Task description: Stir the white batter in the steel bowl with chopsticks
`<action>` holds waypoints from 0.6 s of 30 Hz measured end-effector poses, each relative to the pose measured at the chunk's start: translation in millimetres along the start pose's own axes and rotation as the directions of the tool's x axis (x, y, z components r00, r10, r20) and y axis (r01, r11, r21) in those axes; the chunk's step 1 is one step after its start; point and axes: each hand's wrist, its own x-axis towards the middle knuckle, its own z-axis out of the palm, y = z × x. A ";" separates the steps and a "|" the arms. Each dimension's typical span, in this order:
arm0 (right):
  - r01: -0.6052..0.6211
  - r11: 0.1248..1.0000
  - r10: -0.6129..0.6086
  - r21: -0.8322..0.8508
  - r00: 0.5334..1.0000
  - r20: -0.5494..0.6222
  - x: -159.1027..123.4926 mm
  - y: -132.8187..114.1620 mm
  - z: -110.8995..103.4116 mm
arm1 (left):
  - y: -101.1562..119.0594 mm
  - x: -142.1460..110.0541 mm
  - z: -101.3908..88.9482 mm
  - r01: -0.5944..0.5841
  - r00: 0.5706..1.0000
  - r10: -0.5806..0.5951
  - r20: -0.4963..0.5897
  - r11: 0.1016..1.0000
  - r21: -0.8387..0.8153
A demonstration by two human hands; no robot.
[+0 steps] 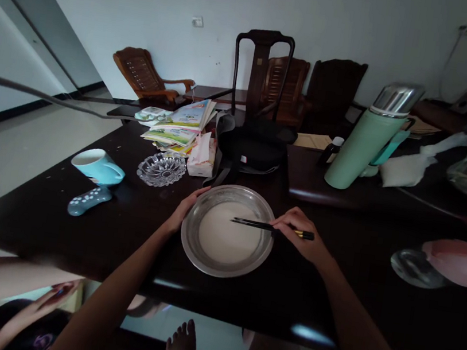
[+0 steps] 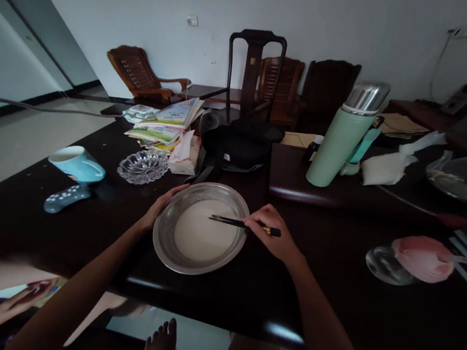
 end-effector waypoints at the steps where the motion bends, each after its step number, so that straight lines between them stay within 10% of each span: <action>1: -0.019 1.000 0.019 0.001 0.999 -0.035 -0.3 1.7 -5.1 | -0.7 0.3 -0.7 -0.006 1.000 0.006 0.000 1.000 0.007; 10: -0.014 0.998 0.009 0.065 0.997 0.081 -1.8 -1.6 6.6 | 12.1 -5.5 5.3 -0.034 0.999 0.035 -0.014 0.998 0.052; 18: -0.026 0.998 0.028 0.050 0.998 -0.051 -1.0 2.6 -11.6 | 17.6 -6.7 10.4 -0.019 1.000 0.019 -0.021 1.000 0.012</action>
